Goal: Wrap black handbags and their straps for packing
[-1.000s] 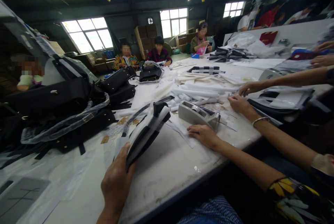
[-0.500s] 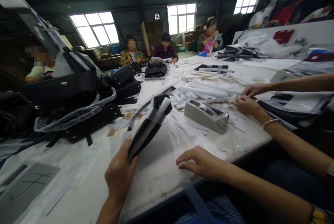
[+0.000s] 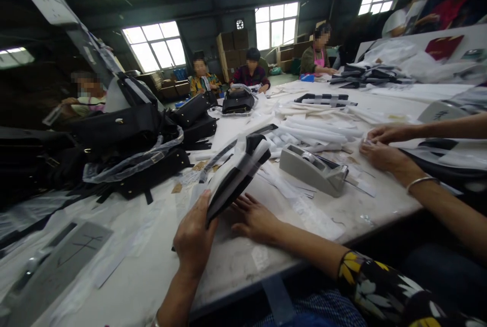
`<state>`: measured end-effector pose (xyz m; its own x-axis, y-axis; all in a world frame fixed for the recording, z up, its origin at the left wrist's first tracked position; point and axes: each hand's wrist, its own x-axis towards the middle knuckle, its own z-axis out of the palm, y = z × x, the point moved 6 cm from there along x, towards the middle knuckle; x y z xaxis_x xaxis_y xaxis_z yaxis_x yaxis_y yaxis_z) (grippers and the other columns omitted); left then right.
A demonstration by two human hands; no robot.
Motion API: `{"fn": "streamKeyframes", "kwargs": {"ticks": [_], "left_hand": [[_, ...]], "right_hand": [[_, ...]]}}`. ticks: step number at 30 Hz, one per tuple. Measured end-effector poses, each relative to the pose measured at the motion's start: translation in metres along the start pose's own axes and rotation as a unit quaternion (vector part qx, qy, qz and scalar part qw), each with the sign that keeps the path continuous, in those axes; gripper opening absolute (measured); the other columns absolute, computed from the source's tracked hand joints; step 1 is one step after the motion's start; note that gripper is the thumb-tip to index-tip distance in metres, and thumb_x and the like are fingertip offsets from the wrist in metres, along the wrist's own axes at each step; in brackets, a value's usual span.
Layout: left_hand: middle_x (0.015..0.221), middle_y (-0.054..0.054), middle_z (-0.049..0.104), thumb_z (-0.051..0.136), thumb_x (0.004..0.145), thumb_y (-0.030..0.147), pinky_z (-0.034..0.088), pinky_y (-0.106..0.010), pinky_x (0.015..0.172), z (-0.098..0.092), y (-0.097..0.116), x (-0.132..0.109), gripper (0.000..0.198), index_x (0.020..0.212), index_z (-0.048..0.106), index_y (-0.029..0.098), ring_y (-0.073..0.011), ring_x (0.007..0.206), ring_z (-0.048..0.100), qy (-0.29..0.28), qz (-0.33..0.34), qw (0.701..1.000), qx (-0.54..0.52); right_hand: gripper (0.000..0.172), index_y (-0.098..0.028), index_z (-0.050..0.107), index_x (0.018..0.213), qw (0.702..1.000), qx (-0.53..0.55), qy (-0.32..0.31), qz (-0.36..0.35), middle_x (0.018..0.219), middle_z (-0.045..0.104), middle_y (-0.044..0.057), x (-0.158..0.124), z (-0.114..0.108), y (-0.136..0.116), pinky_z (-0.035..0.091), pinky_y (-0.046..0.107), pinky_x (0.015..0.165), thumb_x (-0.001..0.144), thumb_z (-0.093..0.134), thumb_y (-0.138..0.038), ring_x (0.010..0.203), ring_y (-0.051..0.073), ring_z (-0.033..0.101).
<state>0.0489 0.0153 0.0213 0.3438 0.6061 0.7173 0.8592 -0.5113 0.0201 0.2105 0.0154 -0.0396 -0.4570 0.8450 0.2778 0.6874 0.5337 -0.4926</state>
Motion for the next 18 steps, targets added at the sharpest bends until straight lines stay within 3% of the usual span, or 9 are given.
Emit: {"fn": "streamKeyframes", "kwargs": {"ticks": [5, 8, 10, 11, 13, 15, 18], "left_hand": [[0.143, -0.005, 0.057, 0.055, 0.094, 0.012, 0.053, -0.032, 0.097, -0.011, 0.026, -0.002, 0.066, 0.153, 0.03, 0.028, -0.0229, 0.122, 0.062, 0.006, 0.072, 0.997, -0.008], [0.142, -0.005, 0.057, 0.049, 0.096, 0.01, 0.054, -0.034, 0.096, -0.003, 0.047, -0.016, 0.056, 0.149, 0.04, 0.027, -0.0226, 0.124, 0.06, 0.006, 0.118, 0.993, -0.009], [0.139, -0.006, 0.06, 0.045, 0.098, 0.011, 0.056, -0.034, 0.094, 0.007, 0.059, -0.028, 0.048, 0.145, 0.047, 0.024, -0.0231, 0.122, 0.062, 0.014, 0.135, 0.991, -0.016], [0.138, -0.007, 0.061, 0.044, 0.099, 0.012, 0.057, -0.034, 0.092, 0.012, 0.064, -0.034, 0.045, 0.143, 0.049, 0.023, -0.0234, 0.121, 0.063, 0.02, 0.142, 0.99, -0.017], [0.136, -0.007, 0.062, 0.043, 0.1, 0.013, 0.058, -0.034, 0.09, 0.02, 0.072, -0.042, 0.044, 0.141, 0.051, 0.022, -0.0237, 0.119, 0.064, 0.025, 0.152, 0.988, -0.008], [0.137, -0.007, 0.062, 0.044, 0.099, 0.011, 0.059, -0.035, 0.091, 0.025, 0.077, -0.045, 0.044, 0.141, 0.051, 0.023, -0.0238, 0.12, 0.064, 0.02, 0.156, 0.988, 0.004], [0.136, -0.007, 0.063, 0.044, 0.099, 0.012, 0.059, -0.034, 0.091, 0.024, 0.079, -0.045, 0.043, 0.14, 0.053, 0.023, -0.0234, 0.12, 0.064, 0.024, 0.162, 0.987, 0.008]], "right_hand": [[0.043, -0.022, 0.057, 0.138, 0.986, 0.039, 0.072, -0.148, 0.133, 0.065, 0.011, -0.048, -0.022, -0.054, 0.039, 0.044, 0.114, 0.097, 0.056, -0.032, 0.127, 0.025, 0.058], [0.044, -0.025, 0.057, 0.139, 0.971, 0.052, 0.11, -0.206, 0.129, 0.068, 0.008, -0.07, -0.05, -0.074, 0.045, 0.042, 0.11, 0.095, 0.06, -0.026, 0.122, 0.023, 0.062], [0.038, -0.023, 0.062, 0.133, 0.963, 0.055, 0.164, -0.208, 0.126, 0.069, 0.009, -0.067, -0.073, -0.07, 0.049, 0.041, 0.106, 0.095, 0.058, -0.023, 0.12, 0.023, 0.063], [0.033, -0.021, 0.065, 0.127, 0.962, 0.057, 0.189, -0.186, 0.124, 0.07, 0.01, -0.059, -0.084, -0.062, 0.051, 0.04, 0.104, 0.095, 0.057, -0.022, 0.118, 0.023, 0.064], [0.026, -0.02, 0.07, 0.117, 0.977, 0.055, 0.193, -0.066, 0.121, 0.071, 0.009, -0.03, -0.096, -0.031, 0.052, 0.036, 0.102, 0.096, 0.055, -0.023, 0.116, 0.021, 0.065], [0.025, -0.02, 0.07, 0.115, 0.984, 0.042, 0.144, 0.091, 0.121, 0.071, 0.007, 0.007, -0.097, 0.009, 0.051, 0.032, 0.102, 0.096, 0.055, -0.025, 0.115, 0.02, 0.065], [0.023, -0.016, 0.069, 0.114, 0.978, 0.029, 0.054, 0.199, 0.116, 0.072, 0.009, 0.064, -0.086, 0.054, 0.052, 0.033, 0.098, 0.094, 0.06, -0.023, 0.108, 0.022, 0.067]]}}
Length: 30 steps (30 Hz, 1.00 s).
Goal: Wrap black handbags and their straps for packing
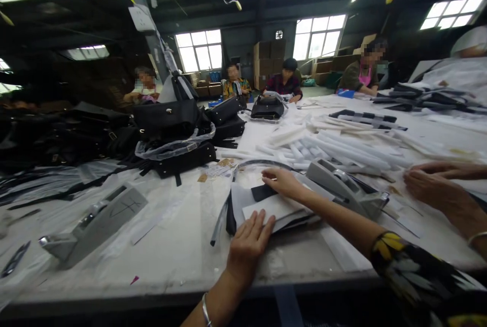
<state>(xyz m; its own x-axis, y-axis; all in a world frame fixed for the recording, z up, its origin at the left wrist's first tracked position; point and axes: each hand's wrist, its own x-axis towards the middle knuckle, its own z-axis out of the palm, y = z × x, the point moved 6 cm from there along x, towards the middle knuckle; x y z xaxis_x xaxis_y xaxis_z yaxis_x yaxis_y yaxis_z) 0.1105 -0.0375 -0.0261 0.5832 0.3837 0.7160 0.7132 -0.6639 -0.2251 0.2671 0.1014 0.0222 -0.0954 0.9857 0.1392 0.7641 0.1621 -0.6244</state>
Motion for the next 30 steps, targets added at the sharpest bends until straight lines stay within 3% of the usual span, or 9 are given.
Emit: {"fn": "streamKeyframes", "kwargs": {"ticks": [4, 8, 14, 23, 30], "left_hand": [[0.131, -0.006, 0.066, 0.038, 0.101, 0.012, 0.06, -0.033, 0.087, -0.006, 0.001, 0.002, 0.041, 0.137, 0.056, 0.023, -0.0229, 0.116, 0.066, 0.025, 0.006, 1.0, 0.004], [0.129, -0.004, 0.067, 0.037, 0.102, 0.014, 0.061, -0.031, 0.084, -0.012, 0.008, 0.001, 0.04, 0.134, 0.059, 0.024, -0.0221, 0.115, 0.067, 0.052, 0.015, 0.999, -0.008], [0.126, -0.002, 0.069, 0.038, 0.102, 0.015, 0.061, -0.03, 0.082, -0.017, 0.017, 0.001, 0.039, 0.129, 0.063, 0.027, -0.0207, 0.111, 0.069, 0.078, -0.001, 0.997, -0.022], [0.125, -0.003, 0.07, 0.039, 0.102, 0.013, 0.061, -0.031, 0.082, -0.015, 0.018, 0.004, 0.038, 0.128, 0.064, 0.025, -0.0211, 0.111, 0.069, 0.069, -0.011, 0.997, -0.025], [0.126, -0.002, 0.069, 0.037, 0.103, 0.013, 0.059, -0.03, 0.085, -0.015, 0.019, 0.005, 0.039, 0.129, 0.063, 0.025, -0.0202, 0.112, 0.068, 0.062, -0.016, 0.998, -0.021]], "right_hand": [[0.027, -0.014, 0.065, 0.113, 0.99, -0.025, -0.093, 0.099, 0.116, 0.067, 0.009, 0.067, 0.032, 0.012, 0.055, 0.042, 0.091, 0.094, 0.063, -0.033, 0.103, 0.023, 0.066], [0.034, -0.015, 0.06, 0.121, 0.973, -0.005, -0.14, 0.184, 0.123, 0.062, 0.01, 0.096, 0.061, 0.014, 0.055, 0.043, 0.089, 0.095, 0.062, -0.036, 0.105, 0.024, 0.063], [0.031, -0.017, 0.06, 0.121, 0.952, 0.094, -0.174, 0.233, 0.123, 0.062, 0.009, 0.099, 0.083, 0.024, 0.056, 0.042, 0.088, 0.096, 0.06, -0.035, 0.103, 0.022, 0.063], [0.031, -0.015, 0.06, 0.12, 0.934, 0.272, -0.152, 0.175, 0.115, 0.064, 0.008, 0.094, 0.065, 0.025, 0.058, 0.038, 0.08, 0.097, 0.059, -0.036, 0.094, 0.019, 0.066], [0.023, -0.013, 0.063, 0.105, 0.942, 0.24, -0.106, 0.211, 0.09, 0.066, 0.002, 0.08, 0.071, 0.038, 0.056, 0.026, 0.062, 0.096, 0.061, -0.035, 0.07, 0.011, 0.064]]}}
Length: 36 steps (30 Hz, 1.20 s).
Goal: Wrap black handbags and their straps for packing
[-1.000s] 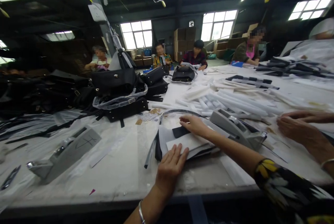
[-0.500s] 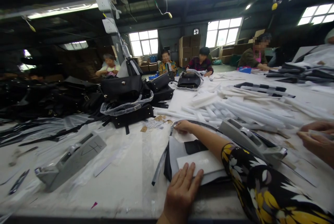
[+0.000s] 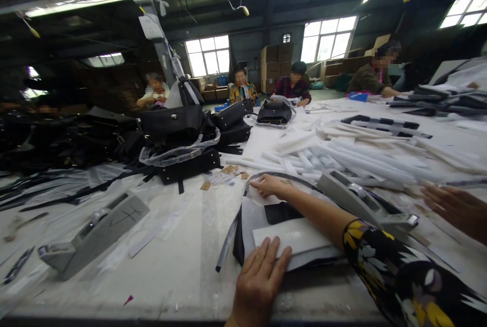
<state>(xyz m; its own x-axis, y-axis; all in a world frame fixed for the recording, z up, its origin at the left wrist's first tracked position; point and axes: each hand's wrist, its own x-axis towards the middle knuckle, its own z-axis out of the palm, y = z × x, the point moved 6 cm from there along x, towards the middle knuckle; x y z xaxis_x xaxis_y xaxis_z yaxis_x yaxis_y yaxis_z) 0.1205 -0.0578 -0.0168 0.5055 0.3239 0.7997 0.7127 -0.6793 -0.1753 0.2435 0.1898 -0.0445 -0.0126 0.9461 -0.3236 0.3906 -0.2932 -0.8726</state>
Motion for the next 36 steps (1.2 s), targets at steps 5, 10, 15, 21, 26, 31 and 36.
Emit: {"fn": "streamKeyframes", "kwargs": {"ticks": [5, 10, 15, 21, 26, 31, 36], "left_hand": [[0.127, -0.002, 0.069, 0.038, 0.102, 0.014, 0.059, -0.03, 0.085, 0.0, 0.001, -0.001, 0.038, 0.129, 0.063, 0.025, -0.0199, 0.114, 0.067, -0.004, 0.001, 1.0, -0.004], [0.127, -0.002, 0.069, 0.035, 0.103, 0.014, 0.059, -0.03, 0.086, 0.002, -0.002, 0.0, 0.04, 0.131, 0.061, 0.025, -0.0196, 0.114, 0.067, -0.026, -0.005, 1.0, -0.006], [0.13, -0.002, 0.067, 0.032, 0.103, 0.015, 0.059, -0.032, 0.088, 0.003, -0.003, 0.0, 0.042, 0.133, 0.06, 0.024, -0.0202, 0.116, 0.066, -0.051, -0.002, 0.999, -0.015], [0.129, -0.005, 0.068, 0.035, 0.102, 0.015, 0.059, -0.034, 0.089, 0.004, -0.004, 0.0, 0.04, 0.132, 0.061, 0.021, -0.0217, 0.116, 0.066, -0.063, -0.013, 0.997, -0.037], [0.125, -0.006, 0.07, 0.039, 0.102, 0.016, 0.059, -0.036, 0.089, 0.003, -0.005, -0.001, 0.036, 0.129, 0.062, 0.02, -0.0217, 0.11, 0.068, -0.055, -0.024, 0.996, -0.06], [0.104, -0.005, 0.075, 0.051, 0.098, 0.019, 0.06, -0.038, 0.088, 0.005, -0.006, -0.002, 0.028, 0.122, 0.065, 0.022, -0.021, 0.095, 0.071, -0.079, -0.054, 0.991, -0.091], [0.114, -0.009, 0.073, 0.053, 0.098, 0.02, 0.057, -0.038, 0.098, 0.002, -0.008, -0.001, 0.027, 0.122, 0.064, 0.018, -0.0225, 0.111, 0.066, -0.075, -0.048, 0.989, -0.122]], "right_hand": [[0.024, -0.014, 0.061, 0.114, 0.999, 0.022, 0.026, -0.023, 0.099, 0.067, 0.004, -0.001, 0.005, -0.002, 0.058, 0.028, 0.065, 0.096, 0.062, -0.028, 0.076, 0.013, 0.066], [0.049, -0.013, 0.053, 0.13, 0.991, 0.09, -0.003, -0.102, 0.094, 0.074, 0.007, -0.023, 0.006, -0.033, 0.06, 0.028, 0.073, 0.085, 0.071, -0.012, 0.077, 0.015, 0.071], [0.077, -0.022, 0.047, 0.143, 0.969, 0.099, -0.031, -0.222, 0.084, 0.078, 0.0, -0.088, -0.008, -0.057, 0.057, 0.03, 0.086, 0.073, 0.078, -0.011, 0.085, 0.018, 0.074], [0.031, -0.02, 0.078, 0.099, 0.929, -0.023, -0.056, -0.364, 0.092, 0.079, 0.002, -0.164, -0.005, -0.02, 0.059, 0.027, 0.082, 0.078, 0.059, -0.008, 0.086, 0.018, 0.075], [0.04, -0.021, 0.078, 0.096, 0.904, -0.058, 0.003, -0.424, 0.095, 0.079, 0.002, -0.187, 0.0, -0.008, 0.059, 0.023, 0.084, 0.076, 0.051, 0.0, 0.089, 0.016, 0.075], [0.03, -0.02, 0.077, 0.099, 0.868, -0.061, -0.008, -0.492, 0.098, 0.079, 0.004, -0.209, 0.008, -0.018, 0.06, 0.024, 0.085, 0.086, 0.054, -0.005, 0.093, 0.017, 0.075], [0.031, -0.021, 0.076, 0.104, 0.875, -0.071, 0.034, -0.477, 0.1, 0.078, 0.004, -0.223, 0.006, 0.008, 0.061, 0.025, 0.088, 0.088, 0.054, -0.005, 0.094, 0.017, 0.075]]}}
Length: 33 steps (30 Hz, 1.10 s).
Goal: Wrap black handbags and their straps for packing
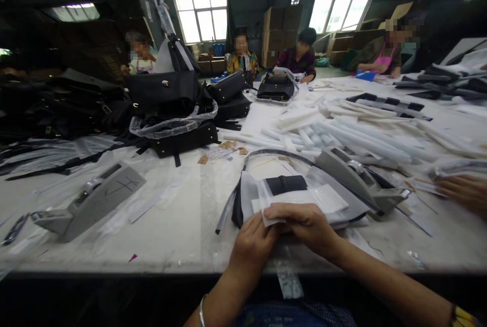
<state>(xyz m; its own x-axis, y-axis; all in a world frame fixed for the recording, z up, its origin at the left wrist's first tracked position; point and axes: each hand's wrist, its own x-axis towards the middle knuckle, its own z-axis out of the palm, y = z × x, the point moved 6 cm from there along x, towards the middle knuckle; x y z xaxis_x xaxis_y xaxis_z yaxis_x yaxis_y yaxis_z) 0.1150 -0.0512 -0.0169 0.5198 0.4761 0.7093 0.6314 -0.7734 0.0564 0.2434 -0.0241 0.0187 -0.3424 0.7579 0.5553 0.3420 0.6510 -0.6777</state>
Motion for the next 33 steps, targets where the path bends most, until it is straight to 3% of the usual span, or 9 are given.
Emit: {"fn": "streamKeyframes", "kwargs": {"ticks": [7, 12, 14, 17, 20, 24, 28, 30, 33], "left_hand": [[0.12, -0.013, 0.071, 0.049, 0.098, 0.015, 0.056, -0.036, 0.099, -0.001, -0.008, -0.005, 0.028, 0.123, 0.061, 0.012, -0.0212, 0.116, 0.065, -0.003, 0.006, 0.999, -0.031], [0.117, -0.014, 0.071, 0.053, 0.097, 0.019, 0.059, -0.034, 0.093, 0.0, -0.018, -0.015, 0.025, 0.119, 0.062, 0.013, -0.0215, 0.109, 0.068, 0.046, -0.07, 0.995, -0.045], [0.125, -0.016, 0.067, 0.053, 0.097, 0.019, 0.058, -0.034, 0.094, -0.002, -0.019, -0.017, 0.028, 0.123, 0.06, 0.014, -0.0228, 0.116, 0.065, 0.06, -0.083, 0.993, -0.05], [0.138, -0.014, 0.06, 0.053, 0.096, 0.013, 0.053, -0.038, 0.104, -0.002, -0.013, -0.016, 0.04, 0.136, 0.053, 0.017, -0.0243, 0.134, 0.051, 0.032, -0.035, 0.998, -0.052], [0.135, -0.008, 0.064, 0.051, 0.097, 0.011, 0.05, -0.04, 0.107, 0.0, -0.009, -0.013, 0.042, 0.139, 0.051, 0.017, -0.0225, 0.135, 0.05, -0.006, 0.013, 0.998, -0.053], [0.136, -0.008, 0.063, 0.049, 0.098, 0.009, 0.051, -0.04, 0.105, 0.001, -0.011, -0.013, 0.042, 0.139, 0.052, 0.016, -0.0212, 0.13, 0.056, -0.017, 0.013, 0.999, -0.048], [0.138, -0.008, 0.061, 0.052, 0.096, 0.009, 0.05, -0.041, 0.107, 0.001, -0.012, -0.013, 0.046, 0.141, 0.049, 0.018, -0.0212, 0.131, 0.054, -0.029, 0.013, 0.998, -0.05], [0.141, -0.009, 0.059, 0.053, 0.096, 0.01, 0.049, -0.041, 0.108, 0.001, -0.013, -0.013, 0.047, 0.142, 0.049, 0.019, -0.0217, 0.133, 0.052, -0.044, 0.021, 0.998, -0.046], [0.144, -0.01, 0.056, 0.051, 0.096, 0.01, 0.047, -0.041, 0.109, 0.0, -0.012, -0.013, 0.047, 0.143, 0.048, 0.018, -0.0228, 0.135, 0.05, -0.07, 0.045, 0.996, -0.027]], "right_hand": [[0.036, -0.023, 0.073, 0.115, 0.998, -0.041, 0.006, -0.038, 0.11, 0.076, 0.004, -0.025, -0.004, -0.006, 0.058, 0.031, 0.097, 0.091, 0.053, -0.006, 0.106, 0.018, 0.071], [0.037, -0.021, 0.068, 0.122, 0.987, -0.113, 0.019, -0.111, 0.115, 0.074, 0.009, -0.036, 0.003, -0.009, 0.056, 0.035, 0.1, 0.094, 0.05, -0.006, 0.111, 0.018, 0.069], [0.037, -0.02, 0.066, 0.125, 0.979, -0.142, 0.015, -0.143, 0.116, 0.074, 0.01, -0.038, 0.008, -0.01, 0.055, 0.039, 0.102, 0.095, 0.049, -0.007, 0.11, 0.019, 0.069], [0.036, -0.02, 0.064, 0.126, 0.973, -0.159, 0.013, -0.165, 0.116, 0.074, 0.01, -0.04, 0.01, -0.014, 0.054, 0.04, 0.103, 0.095, 0.049, -0.009, 0.111, 0.019, 0.069], [0.035, -0.02, 0.064, 0.126, 0.977, -0.147, -0.007, -0.155, 0.116, 0.074, 0.01, -0.052, 0.007, -0.019, 0.053, 0.043, 0.105, 0.095, 0.052, -0.01, 0.113, 0.02, 0.068], [0.043, -0.021, 0.056, 0.135, 0.981, -0.15, -0.029, -0.122, 0.111, 0.076, 0.009, -0.09, 0.0, -0.022, 0.049, 0.047, 0.108, 0.092, 0.063, -0.015, 0.115, 0.022, 0.067], [0.06, -0.012, 0.05, 0.142, 0.957, -0.244, -0.117, -0.103, 0.133, 0.063, 0.017, -0.125, 0.014, -0.014, 0.039, 0.051, 0.115, 0.09, 0.068, -0.037, 0.132, 0.028, 0.053], [0.048, -0.013, 0.051, 0.141, 0.948, -0.274, -0.124, -0.102, 0.137, 0.061, 0.015, -0.13, 0.024, -0.01, 0.039, 0.05, 0.115, 0.095, 0.06, -0.025, 0.137, 0.027, 0.048], [0.04, -0.017, 0.06, 0.132, 0.957, -0.263, -0.061, -0.108, 0.13, 0.067, 0.01, -0.122, 0.034, -0.01, 0.048, 0.045, 0.109, 0.095, 0.049, -0.008, 0.13, 0.023, 0.056]]}}
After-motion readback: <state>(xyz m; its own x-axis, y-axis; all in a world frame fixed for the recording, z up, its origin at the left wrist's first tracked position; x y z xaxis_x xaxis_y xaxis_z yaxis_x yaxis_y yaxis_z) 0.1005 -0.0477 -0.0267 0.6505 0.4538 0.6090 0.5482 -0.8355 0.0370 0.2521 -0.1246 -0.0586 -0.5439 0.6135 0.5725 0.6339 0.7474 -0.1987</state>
